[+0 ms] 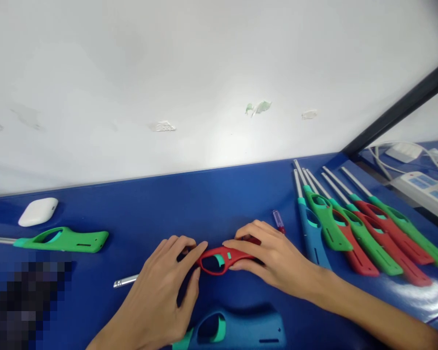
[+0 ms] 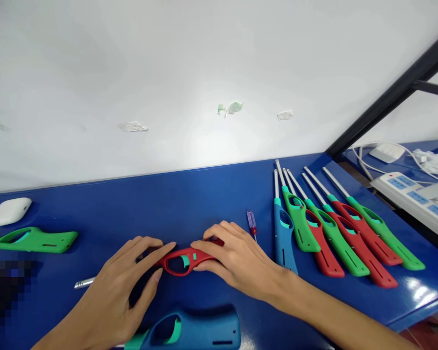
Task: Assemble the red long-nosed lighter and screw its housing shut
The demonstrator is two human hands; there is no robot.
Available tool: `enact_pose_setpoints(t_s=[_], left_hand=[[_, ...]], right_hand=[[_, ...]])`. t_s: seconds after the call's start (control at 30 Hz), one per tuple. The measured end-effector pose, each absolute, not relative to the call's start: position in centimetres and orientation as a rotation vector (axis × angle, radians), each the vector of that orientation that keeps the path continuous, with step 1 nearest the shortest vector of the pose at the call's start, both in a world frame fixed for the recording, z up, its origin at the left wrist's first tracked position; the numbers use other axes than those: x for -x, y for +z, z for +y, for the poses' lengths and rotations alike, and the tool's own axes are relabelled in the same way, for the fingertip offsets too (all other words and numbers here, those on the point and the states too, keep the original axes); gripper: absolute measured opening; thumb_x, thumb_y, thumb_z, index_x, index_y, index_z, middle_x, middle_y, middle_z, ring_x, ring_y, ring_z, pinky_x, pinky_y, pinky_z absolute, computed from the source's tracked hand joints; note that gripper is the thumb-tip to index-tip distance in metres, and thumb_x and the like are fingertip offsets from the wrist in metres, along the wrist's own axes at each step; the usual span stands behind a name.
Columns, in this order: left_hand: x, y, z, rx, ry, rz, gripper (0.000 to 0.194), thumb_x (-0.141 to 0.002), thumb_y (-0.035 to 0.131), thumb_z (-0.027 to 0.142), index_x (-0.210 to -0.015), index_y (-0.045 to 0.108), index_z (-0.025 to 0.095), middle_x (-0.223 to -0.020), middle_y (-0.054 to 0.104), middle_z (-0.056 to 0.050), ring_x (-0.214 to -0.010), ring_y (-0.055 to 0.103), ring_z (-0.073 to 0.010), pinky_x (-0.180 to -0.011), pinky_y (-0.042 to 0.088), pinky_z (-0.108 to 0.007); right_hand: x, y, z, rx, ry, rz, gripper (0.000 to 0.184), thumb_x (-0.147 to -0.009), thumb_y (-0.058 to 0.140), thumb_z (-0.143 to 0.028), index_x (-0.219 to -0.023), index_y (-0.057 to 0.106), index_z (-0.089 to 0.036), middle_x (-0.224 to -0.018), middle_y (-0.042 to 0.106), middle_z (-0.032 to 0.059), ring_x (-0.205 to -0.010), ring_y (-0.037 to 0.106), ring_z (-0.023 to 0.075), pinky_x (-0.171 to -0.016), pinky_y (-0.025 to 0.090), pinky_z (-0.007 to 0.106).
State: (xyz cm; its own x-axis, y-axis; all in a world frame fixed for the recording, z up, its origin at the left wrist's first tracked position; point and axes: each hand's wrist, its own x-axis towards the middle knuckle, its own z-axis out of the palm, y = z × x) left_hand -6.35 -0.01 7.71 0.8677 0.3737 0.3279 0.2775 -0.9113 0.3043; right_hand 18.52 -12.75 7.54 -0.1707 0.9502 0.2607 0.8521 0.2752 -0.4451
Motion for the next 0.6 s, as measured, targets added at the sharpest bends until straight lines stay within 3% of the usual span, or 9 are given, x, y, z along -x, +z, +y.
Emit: enact_pose_setpoints(t_s=[0.13, 0.27, 0.4, 0.6], left_hand=[[6.4, 8.1, 0.2, -2.787, 0.552, 0.424, 0.043, -0.098, 0.047, 0.011, -0.137, 0.059, 0.023, -0.117, 0.065, -0.008, -0.105, 0.064, -0.0236, -0.098, 0.058, -0.049], [6.4, 7.7, 0.7, -2.733, 0.548, 0.406, 0.039, -0.103, 0.046, 0.008, -0.136, 0.059, 0.024, -0.112, 0.065, -0.005, -0.097, 0.063, -0.0178, -0.088, 0.058, -0.037], [6.4, 7.5, 1.2, -2.647, 0.573, 0.411, 0.032, -0.105, 0.049, 0.011, -0.129, 0.063, 0.025, -0.102, 0.066, -0.002, -0.087, 0.063, -0.0152, -0.078, 0.056, -0.030], [6.1, 7.7, 1.4, -2.527, 0.576, 0.487, 0.030, -0.104, 0.054, 0.014, -0.129, 0.065, 0.026, -0.101, 0.068, 0.000, -0.086, 0.066, -0.0127, -0.076, 0.055, -0.026]], right_hand=[[-18.3, 7.9, -12.6, 1.634, 0.296, -2.062, 0.029, -0.110, 0.058, -0.039, -0.132, 0.066, -0.021, -0.118, 0.068, 0.0077, -0.107, 0.064, 0.0245, -0.097, 0.053, 0.043], [-18.2, 7.9, -12.6, 1.641, 0.320, -2.068, 0.028, -0.112, 0.053, -0.038, -0.131, 0.064, -0.020, -0.122, 0.067, 0.0090, -0.107, 0.061, 0.0260, -0.095, 0.054, 0.044], [-18.1, 7.8, -12.6, 1.655, 0.380, -2.033, 0.029, -0.112, 0.050, -0.038, -0.131, 0.060, -0.020, -0.123, 0.064, 0.0096, -0.104, 0.055, 0.0276, -0.091, 0.052, 0.044], [-18.3, 8.3, -12.8, 1.619, 0.509, -1.898, 0.027, -0.112, 0.051, -0.040, -0.134, 0.057, -0.026, -0.124, 0.060, 0.0063, -0.108, 0.055, 0.0242, -0.094, 0.050, 0.039]])
